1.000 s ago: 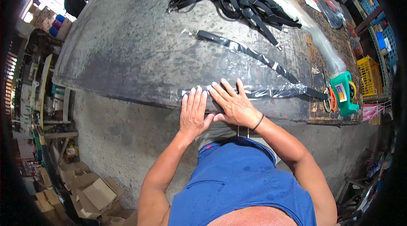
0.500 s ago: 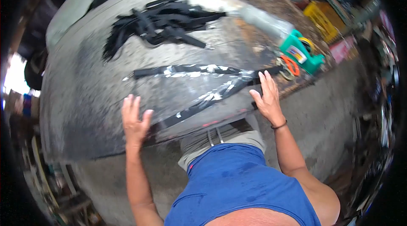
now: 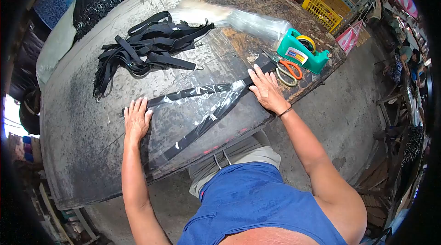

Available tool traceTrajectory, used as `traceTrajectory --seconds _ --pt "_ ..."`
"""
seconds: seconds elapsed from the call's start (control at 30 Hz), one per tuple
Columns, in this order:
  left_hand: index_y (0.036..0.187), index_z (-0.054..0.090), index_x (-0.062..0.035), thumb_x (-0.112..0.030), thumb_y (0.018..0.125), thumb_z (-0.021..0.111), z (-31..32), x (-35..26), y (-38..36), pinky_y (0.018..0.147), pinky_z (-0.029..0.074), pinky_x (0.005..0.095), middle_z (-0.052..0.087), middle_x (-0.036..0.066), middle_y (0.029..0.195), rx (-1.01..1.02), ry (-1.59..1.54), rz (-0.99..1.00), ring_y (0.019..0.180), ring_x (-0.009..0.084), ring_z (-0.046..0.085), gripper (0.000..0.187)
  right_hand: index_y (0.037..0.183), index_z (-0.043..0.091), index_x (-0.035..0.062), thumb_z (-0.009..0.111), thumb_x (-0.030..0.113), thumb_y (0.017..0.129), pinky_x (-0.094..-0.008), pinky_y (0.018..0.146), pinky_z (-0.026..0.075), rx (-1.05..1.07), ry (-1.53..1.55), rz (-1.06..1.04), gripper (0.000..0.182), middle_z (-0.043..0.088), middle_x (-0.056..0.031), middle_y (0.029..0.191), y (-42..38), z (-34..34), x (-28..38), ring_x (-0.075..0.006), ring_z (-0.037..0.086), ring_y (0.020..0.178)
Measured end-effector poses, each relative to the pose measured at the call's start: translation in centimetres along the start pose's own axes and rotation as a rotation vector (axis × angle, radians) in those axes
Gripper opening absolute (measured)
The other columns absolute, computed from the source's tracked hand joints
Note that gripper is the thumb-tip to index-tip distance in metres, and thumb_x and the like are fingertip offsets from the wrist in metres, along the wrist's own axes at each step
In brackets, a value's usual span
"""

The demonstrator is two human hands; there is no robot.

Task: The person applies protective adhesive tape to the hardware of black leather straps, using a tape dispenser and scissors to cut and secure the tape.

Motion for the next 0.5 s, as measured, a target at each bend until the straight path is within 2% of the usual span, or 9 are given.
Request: traceTrajectory --seconds 0.07,0.23,0.3,0.33,0.37,0.4,0.43,0.47,0.5 --pt "0.142 0.044 -0.0131 -0.036 0.093 0.054 -0.3 0.1 -1.3 0.111 0.022 0.055 0.043 0.012 0.145 -0.016 -0.001 -0.021 0.136 0.0358 0.035 0.055 0.143 0.036 0.0101 0.053 0.03 0.095 -0.0571 0.107 0.029 0.025 -0.036 -0.107 0.055 0.031 -0.0175 0.151 1.2 0.1 -0.2 -0.0447 0.046 0.12" --pt "0.142 0.043 -0.0113 -0.036 0.091 0.056 -0.6 -0.1 -3.6 0.112 0.022 0.0551 0.042 0.014 0.145 0.006 0.022 -0.053 0.135 0.0375 0.034 0.057 0.145 0.036 0.0121 0.053 0.034 0.095 -0.0578 0.105 0.031 0.158 -0.124 -0.206 0.057 0.028 -0.0167 0.153 3.2 -0.3 -0.9 -0.0442 0.049 0.116" --pt "0.141 0.043 -0.01 -0.036 0.091 0.058 -0.7 0.1 -4.1 0.112 0.02 0.0554 0.042 0.015 0.145 -0.14 0.042 -0.046 0.136 0.0378 0.032 0.059 0.144 0.037 0.0127 0.054 0.034 0.094 -0.055 0.103 0.034 0.211 -0.151 -0.199 0.057 0.028 -0.017 0.153 3.5 -0.7 -0.8 -0.0436 0.051 0.112" --pt "0.14 0.045 -0.0079 -0.035 0.089 0.061 -1.3 0.0 -4.4 0.109 0.028 0.0516 0.045 0.018 0.14 -0.246 0.105 -0.027 0.131 0.0376 0.039 0.06 0.143 0.038 0.0121 0.057 0.033 0.091 -0.0518 0.096 0.041 0.236 -0.101 -0.187 0.059 0.027 -0.0177 0.152 3.6 -1.2 -0.6 -0.0438 0.055 0.104" --pt "0.14 0.045 -0.0079 -0.035 0.089 0.061 -1.6 -0.1 -4.6 0.109 0.028 0.0516 0.045 0.018 0.14 -0.243 0.12 -0.051 0.131 0.0376 0.039 0.06 0.143 0.039 0.011 0.062 0.031 0.087 -0.05 0.088 0.046 0.253 -0.157 -0.152 0.063 0.028 -0.0196 0.151 3.7 -1.8 -0.2 -0.042 0.058 0.098" --pt "0.137 0.047 -0.0069 -0.033 0.088 0.062 -2.3 0.3 -5.1 0.105 0.033 0.0491 0.049 0.019 0.135 -0.322 -0.043 -0.129 0.125 0.0375 0.044 0.058 0.143 0.039 0.01 0.067 0.027 0.083 -0.0501 0.084 0.048 0.216 -0.156 -0.126 0.068 0.027 -0.022 0.151 3.6 -2.8 0.4 -0.0408 0.06 0.096" --pt "0.135 0.049 -0.0059 -0.031 0.088 0.064 -3.2 1.3 -6.1 0.101 0.038 0.0465 0.053 0.02 0.13 -0.408 -0.188 -0.218 0.119 0.0374 0.049 0.055 0.144 0.036 0.0099 0.07 0.022 0.08 -0.0491 0.09 0.048 0.276 -0.073 -0.037 0.073 0.025 -0.024 0.151 3.7 -4.3 1.4 -0.0439 0.056 0.109" --pt "0.132 0.051 -0.0042 -0.03 0.089 0.063 -3.3 2.7 -7.3 0.093 0.043 0.0439 0.057 0.018 0.122 -0.421 -0.259 -0.34 0.108 0.0353 0.055 0.052 0.145 0.033 0.0104 0.07 0.019 0.08 -0.0485 0.095 0.046 0.112 -0.105 -0.116 0.076 0.025 -0.0247 0.151 2.9 -3.6 0.5 -0.0464 0.048 0.121" --pt "0.128 0.053 -0.0026 -0.028 0.089 0.063 -2.9 4.7 -8.4 0.085 0.047 0.0413 0.061 0.017 0.114 -0.443 -0.33 -0.458 0.097 0.0331 0.061 0.048 0.147 0.031 0.011 0.069 0.019 0.08 -0.0485 0.097 0.044 0.1 0.017 -0.049 0.077 0.024 -0.0249 0.152 2.4 -4.4 1.1 -0.0453 0.041 0.129"
Point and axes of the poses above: each hand's wrist, its own y-axis towards the middle knuckle, its own z-axis out of the palm, x = y × z, the point moved 4 cm from there along y, towards the middle knuckle
